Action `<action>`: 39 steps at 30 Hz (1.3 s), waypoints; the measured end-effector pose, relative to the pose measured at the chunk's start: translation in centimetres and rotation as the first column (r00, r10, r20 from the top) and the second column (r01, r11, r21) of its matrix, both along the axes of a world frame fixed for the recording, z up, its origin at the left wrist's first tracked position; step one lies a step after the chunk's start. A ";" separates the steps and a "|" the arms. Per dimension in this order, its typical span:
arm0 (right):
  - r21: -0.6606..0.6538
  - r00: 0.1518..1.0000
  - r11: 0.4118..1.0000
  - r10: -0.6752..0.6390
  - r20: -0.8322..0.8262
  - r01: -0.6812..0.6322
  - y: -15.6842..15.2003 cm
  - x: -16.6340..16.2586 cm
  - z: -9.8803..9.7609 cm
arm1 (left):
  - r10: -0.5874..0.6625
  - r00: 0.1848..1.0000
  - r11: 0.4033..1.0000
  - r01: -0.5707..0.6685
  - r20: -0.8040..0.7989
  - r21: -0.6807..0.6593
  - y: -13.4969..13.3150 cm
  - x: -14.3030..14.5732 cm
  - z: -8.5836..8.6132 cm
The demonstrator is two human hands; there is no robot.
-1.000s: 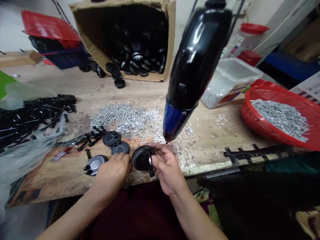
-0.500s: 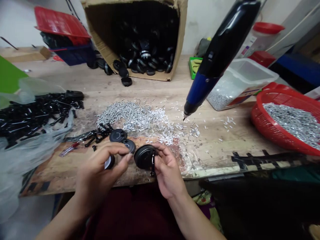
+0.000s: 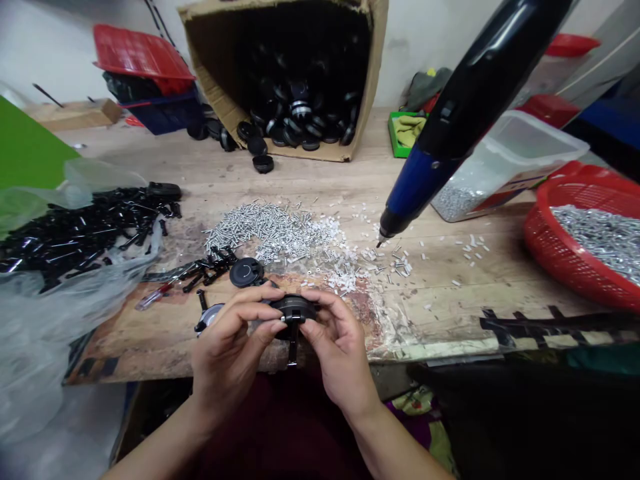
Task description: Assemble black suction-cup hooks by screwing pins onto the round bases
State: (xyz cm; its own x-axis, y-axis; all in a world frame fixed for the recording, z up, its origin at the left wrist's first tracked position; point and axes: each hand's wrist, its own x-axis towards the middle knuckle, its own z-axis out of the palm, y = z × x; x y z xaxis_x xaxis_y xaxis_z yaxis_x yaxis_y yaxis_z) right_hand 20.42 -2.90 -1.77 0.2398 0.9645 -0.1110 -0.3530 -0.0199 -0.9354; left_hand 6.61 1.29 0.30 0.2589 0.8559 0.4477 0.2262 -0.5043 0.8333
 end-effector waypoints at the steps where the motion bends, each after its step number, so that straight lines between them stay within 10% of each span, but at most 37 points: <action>1: 0.005 1.000 1.000 0.006 0.026 -0.007 0.0 0.1 -0.1 | -0.001 1.000 1.000 0.001 0.009 -0.020 -0.1 0.0 0.0; 10: 0.061 0.986 0.998 0.023 0.167 -0.034 0.1 0.9 0.4 | 0.011 1.000 0.997 -0.012 0.006 0.080 -0.3 0.0 0.3; 22: -0.070 0.959 0.998 -0.015 -0.284 -0.005 0.4 -0.7 0.1 | 0.130 0.980 0.936 -0.071 -0.151 0.344 -0.8 0.2 -0.7; 39: -0.033 0.944 0.999 0.001 -0.329 -0.013 0.7 -0.9 0.3 | 0.142 0.966 0.916 -0.046 -0.215 0.400 -0.8 -0.1 -0.3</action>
State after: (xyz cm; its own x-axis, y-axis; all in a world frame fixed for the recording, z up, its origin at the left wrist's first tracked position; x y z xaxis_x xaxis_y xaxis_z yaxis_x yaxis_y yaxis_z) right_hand 19.49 -2.22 -1.43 0.1778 0.9601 -0.2157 -0.6409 -0.0534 -0.7658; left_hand 6.49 0.51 0.03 0.3246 0.6519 0.6853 0.4532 -0.7431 0.4923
